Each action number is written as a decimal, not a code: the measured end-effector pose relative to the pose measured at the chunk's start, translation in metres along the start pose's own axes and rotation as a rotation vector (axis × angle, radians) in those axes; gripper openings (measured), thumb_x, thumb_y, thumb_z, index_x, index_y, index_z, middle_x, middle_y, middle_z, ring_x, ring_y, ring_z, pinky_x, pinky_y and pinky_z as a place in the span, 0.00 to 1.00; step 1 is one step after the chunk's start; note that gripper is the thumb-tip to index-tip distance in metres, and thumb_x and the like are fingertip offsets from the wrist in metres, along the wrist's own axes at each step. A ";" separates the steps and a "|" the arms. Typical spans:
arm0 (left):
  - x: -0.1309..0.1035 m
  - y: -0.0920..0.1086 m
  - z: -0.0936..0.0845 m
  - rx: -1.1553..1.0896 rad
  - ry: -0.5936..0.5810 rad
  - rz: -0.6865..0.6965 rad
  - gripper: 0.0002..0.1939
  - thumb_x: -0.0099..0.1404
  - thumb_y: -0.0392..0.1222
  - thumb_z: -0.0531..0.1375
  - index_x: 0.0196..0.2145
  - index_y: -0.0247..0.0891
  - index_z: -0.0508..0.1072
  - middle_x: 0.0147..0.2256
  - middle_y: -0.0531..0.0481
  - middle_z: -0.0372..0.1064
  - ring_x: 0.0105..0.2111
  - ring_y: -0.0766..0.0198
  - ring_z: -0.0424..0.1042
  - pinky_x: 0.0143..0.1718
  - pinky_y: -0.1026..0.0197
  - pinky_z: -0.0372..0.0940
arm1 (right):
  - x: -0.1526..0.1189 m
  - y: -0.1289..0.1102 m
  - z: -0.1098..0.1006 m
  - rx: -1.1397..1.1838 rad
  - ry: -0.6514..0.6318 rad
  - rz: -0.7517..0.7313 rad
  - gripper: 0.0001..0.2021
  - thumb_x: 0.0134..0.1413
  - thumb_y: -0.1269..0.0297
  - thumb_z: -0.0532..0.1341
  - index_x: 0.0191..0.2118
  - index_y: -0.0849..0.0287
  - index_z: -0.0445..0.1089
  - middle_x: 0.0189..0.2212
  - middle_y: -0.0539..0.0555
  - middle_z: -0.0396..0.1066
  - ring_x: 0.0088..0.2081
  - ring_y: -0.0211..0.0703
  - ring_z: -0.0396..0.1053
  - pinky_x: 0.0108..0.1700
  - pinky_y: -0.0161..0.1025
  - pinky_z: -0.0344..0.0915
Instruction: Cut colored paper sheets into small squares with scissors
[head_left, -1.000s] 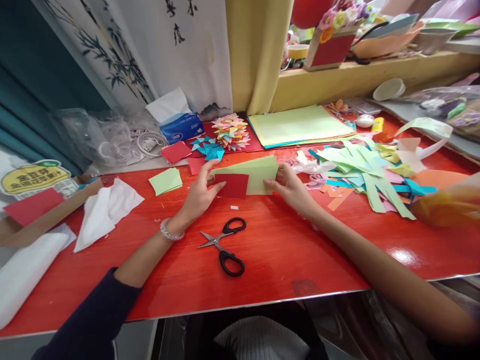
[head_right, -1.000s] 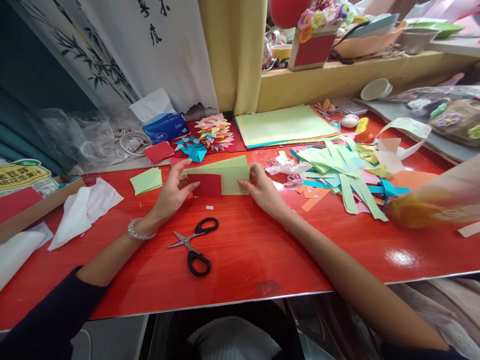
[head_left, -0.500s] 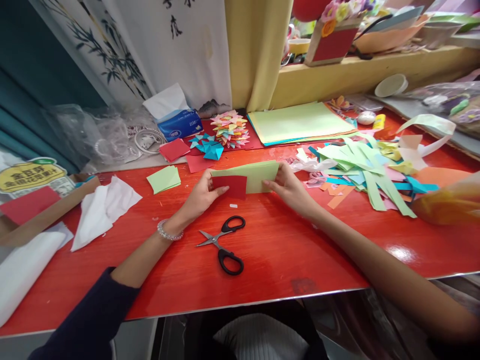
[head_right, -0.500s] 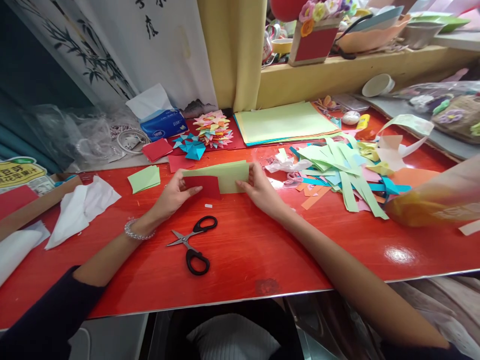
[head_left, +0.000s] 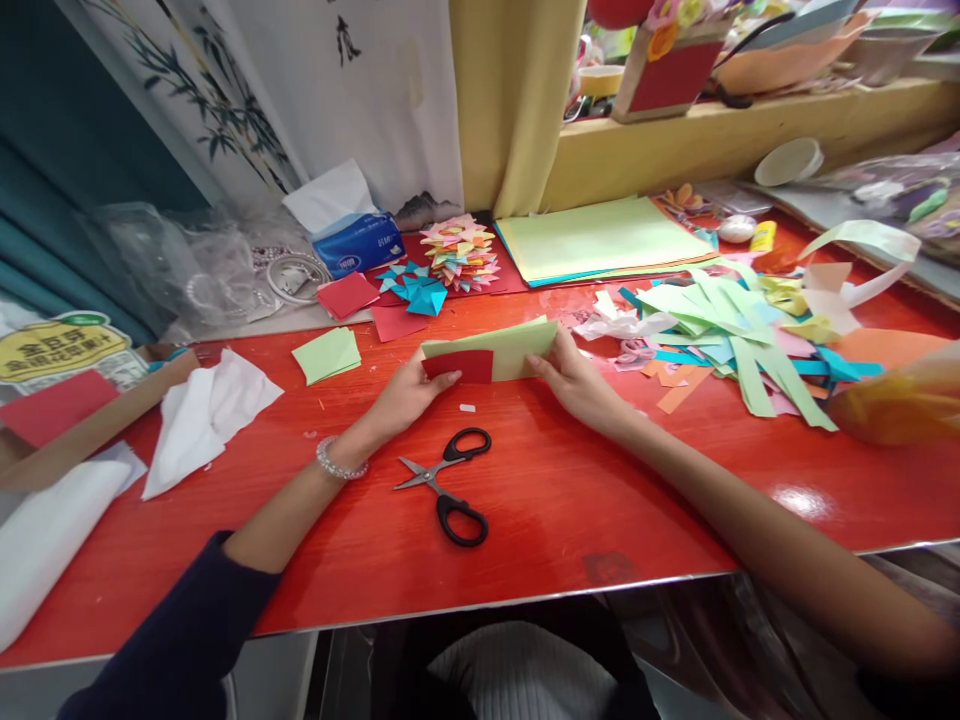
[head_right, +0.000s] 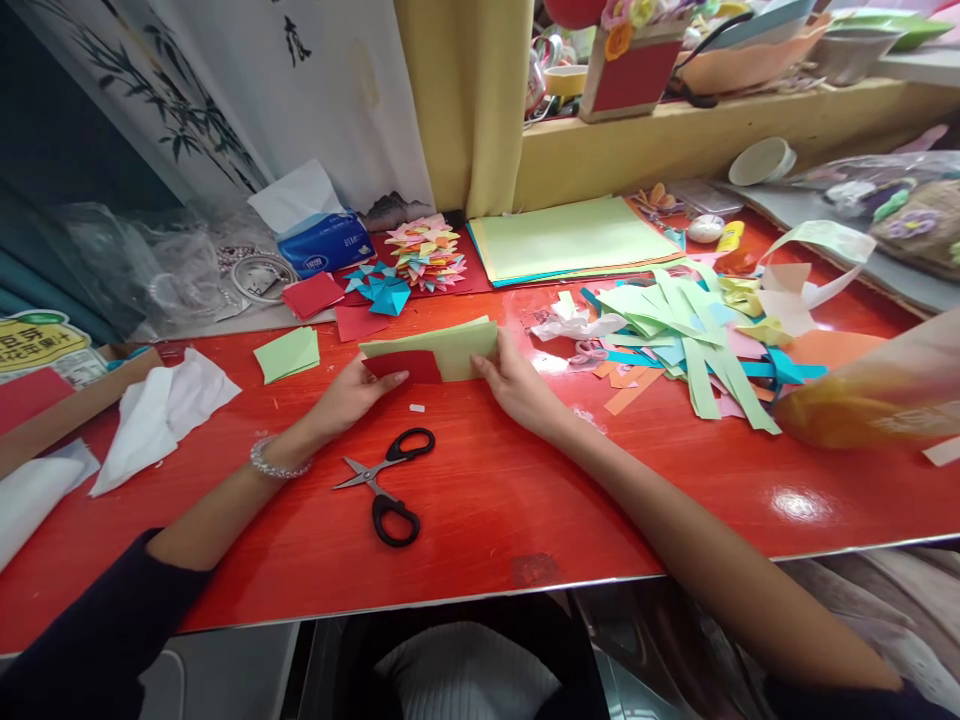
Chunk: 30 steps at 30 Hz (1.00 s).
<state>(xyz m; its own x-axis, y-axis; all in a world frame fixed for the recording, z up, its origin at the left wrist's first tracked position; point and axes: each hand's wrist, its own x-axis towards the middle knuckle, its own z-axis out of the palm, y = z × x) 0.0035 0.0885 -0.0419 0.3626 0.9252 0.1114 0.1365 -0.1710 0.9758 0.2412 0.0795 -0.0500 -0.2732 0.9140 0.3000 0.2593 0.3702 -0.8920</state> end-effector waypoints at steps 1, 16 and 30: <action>0.000 -0.001 0.000 -0.003 -0.002 -0.004 0.22 0.59 0.46 0.61 0.48 0.36 0.63 0.51 0.43 0.67 0.51 0.55 0.66 0.54 0.50 0.61 | 0.000 0.000 0.001 0.022 -0.001 -0.001 0.10 0.59 0.60 0.52 0.45 0.54 0.52 0.45 0.57 0.62 0.48 0.48 0.64 0.51 0.50 0.63; 0.001 -0.001 -0.002 0.140 0.127 -0.007 0.22 0.55 0.48 0.64 0.45 0.37 0.64 0.44 0.45 0.72 0.44 0.55 0.71 0.45 0.54 0.66 | -0.002 -0.001 0.005 0.066 0.061 0.020 0.07 0.59 0.64 0.51 0.40 0.52 0.49 0.42 0.55 0.65 0.45 0.45 0.67 0.48 0.49 0.65; -0.004 0.019 -0.007 0.313 0.137 -0.120 0.15 0.53 0.52 0.64 0.30 0.36 0.72 0.28 0.51 0.72 0.26 0.64 0.68 0.25 0.63 0.60 | -0.004 -0.013 -0.002 0.085 0.034 0.049 0.12 0.59 0.62 0.52 0.48 0.55 0.61 0.43 0.55 0.69 0.42 0.45 0.69 0.44 0.47 0.66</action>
<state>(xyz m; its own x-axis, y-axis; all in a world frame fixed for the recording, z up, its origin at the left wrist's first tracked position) -0.0012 0.0839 -0.0221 0.2026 0.9782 0.0449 0.4535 -0.1344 0.8811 0.2403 0.0715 -0.0385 -0.2306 0.9362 0.2654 0.1914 0.3110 -0.9309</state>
